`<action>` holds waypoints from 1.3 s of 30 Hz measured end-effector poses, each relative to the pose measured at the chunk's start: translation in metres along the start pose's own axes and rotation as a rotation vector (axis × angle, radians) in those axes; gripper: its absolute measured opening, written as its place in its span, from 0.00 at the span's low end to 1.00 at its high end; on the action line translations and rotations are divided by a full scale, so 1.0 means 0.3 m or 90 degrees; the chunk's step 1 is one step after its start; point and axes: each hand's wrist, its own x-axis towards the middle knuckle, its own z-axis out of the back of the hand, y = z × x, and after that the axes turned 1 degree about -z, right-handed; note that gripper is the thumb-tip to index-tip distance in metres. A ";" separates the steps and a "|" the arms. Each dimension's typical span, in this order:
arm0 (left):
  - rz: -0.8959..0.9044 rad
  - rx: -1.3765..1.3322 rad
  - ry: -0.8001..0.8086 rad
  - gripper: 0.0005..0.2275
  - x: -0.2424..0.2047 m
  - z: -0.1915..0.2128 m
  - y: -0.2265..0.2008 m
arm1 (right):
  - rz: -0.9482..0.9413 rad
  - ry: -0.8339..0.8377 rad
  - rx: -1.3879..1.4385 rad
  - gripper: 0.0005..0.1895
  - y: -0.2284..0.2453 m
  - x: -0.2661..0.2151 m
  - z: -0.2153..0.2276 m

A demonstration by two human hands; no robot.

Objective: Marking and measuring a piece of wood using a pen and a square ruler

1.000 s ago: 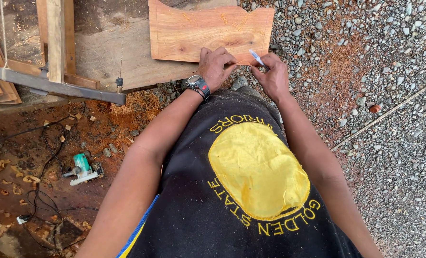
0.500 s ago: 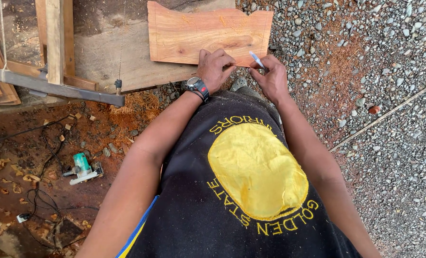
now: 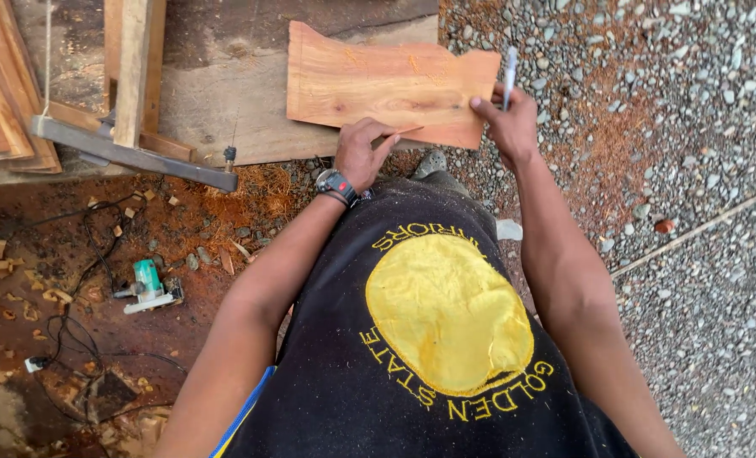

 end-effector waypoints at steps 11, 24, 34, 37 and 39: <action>0.148 -0.085 -0.066 0.06 -0.092 0.148 -0.062 | 0.171 0.005 -0.149 0.25 0.079 -0.219 0.007; 0.222 -0.154 -0.141 0.09 -0.175 0.164 -0.052 | 0.149 0.045 -0.124 0.24 0.122 -0.175 0.035; 0.425 -0.149 -0.521 0.06 -0.298 0.475 0.030 | -0.006 0.050 -0.066 0.16 0.001 -0.023 0.036; 0.421 -0.027 -0.641 0.05 -0.348 0.685 0.124 | -0.145 0.057 -0.163 0.19 0.118 -0.043 0.001; 0.380 0.005 -0.687 0.04 -0.387 0.828 0.222 | -0.120 0.018 -0.197 0.16 0.069 -0.022 0.006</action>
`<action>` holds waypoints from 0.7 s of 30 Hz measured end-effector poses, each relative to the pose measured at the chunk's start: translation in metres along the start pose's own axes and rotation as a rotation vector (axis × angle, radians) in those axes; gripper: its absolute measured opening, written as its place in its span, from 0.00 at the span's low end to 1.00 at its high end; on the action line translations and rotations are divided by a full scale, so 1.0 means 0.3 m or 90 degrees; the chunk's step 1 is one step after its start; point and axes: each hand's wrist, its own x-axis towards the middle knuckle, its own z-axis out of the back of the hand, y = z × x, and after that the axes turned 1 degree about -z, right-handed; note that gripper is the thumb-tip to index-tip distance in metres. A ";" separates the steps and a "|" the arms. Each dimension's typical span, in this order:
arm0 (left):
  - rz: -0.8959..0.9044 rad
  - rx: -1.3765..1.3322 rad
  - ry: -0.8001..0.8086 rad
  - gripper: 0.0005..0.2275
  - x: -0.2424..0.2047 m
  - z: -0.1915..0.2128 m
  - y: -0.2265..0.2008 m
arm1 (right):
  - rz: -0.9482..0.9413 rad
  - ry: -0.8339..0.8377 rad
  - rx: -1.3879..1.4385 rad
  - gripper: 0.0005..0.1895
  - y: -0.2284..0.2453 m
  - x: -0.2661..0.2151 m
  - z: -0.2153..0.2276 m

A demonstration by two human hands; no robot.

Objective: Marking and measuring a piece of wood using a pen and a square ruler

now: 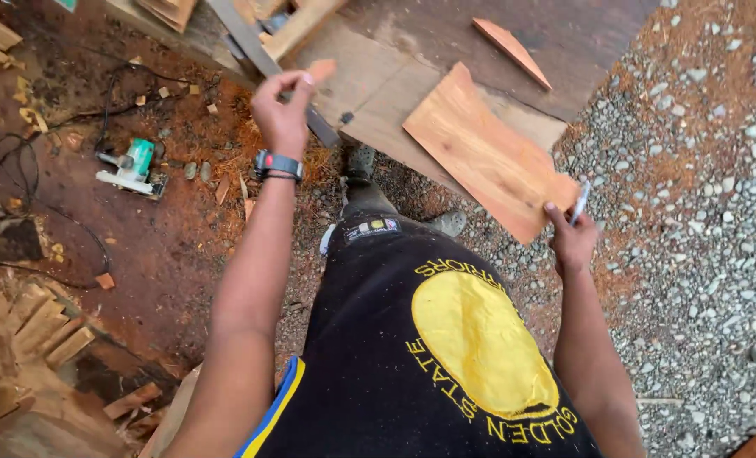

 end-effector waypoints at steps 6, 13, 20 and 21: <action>-0.072 0.013 -0.133 0.04 0.509 0.201 0.201 | -0.025 -0.186 -0.024 0.20 0.048 -0.070 -0.163; -0.161 0.024 -0.148 0.04 0.959 0.231 0.425 | -0.016 -0.540 -0.322 0.23 -0.024 -0.149 -0.315; -0.012 0.053 -0.035 0.09 1.055 0.173 0.379 | 0.009 -0.557 -0.450 0.15 0.002 -0.194 -0.487; 0.023 0.068 0.018 0.07 1.049 0.174 0.373 | 0.047 -0.580 -0.482 0.17 0.010 -0.192 -0.505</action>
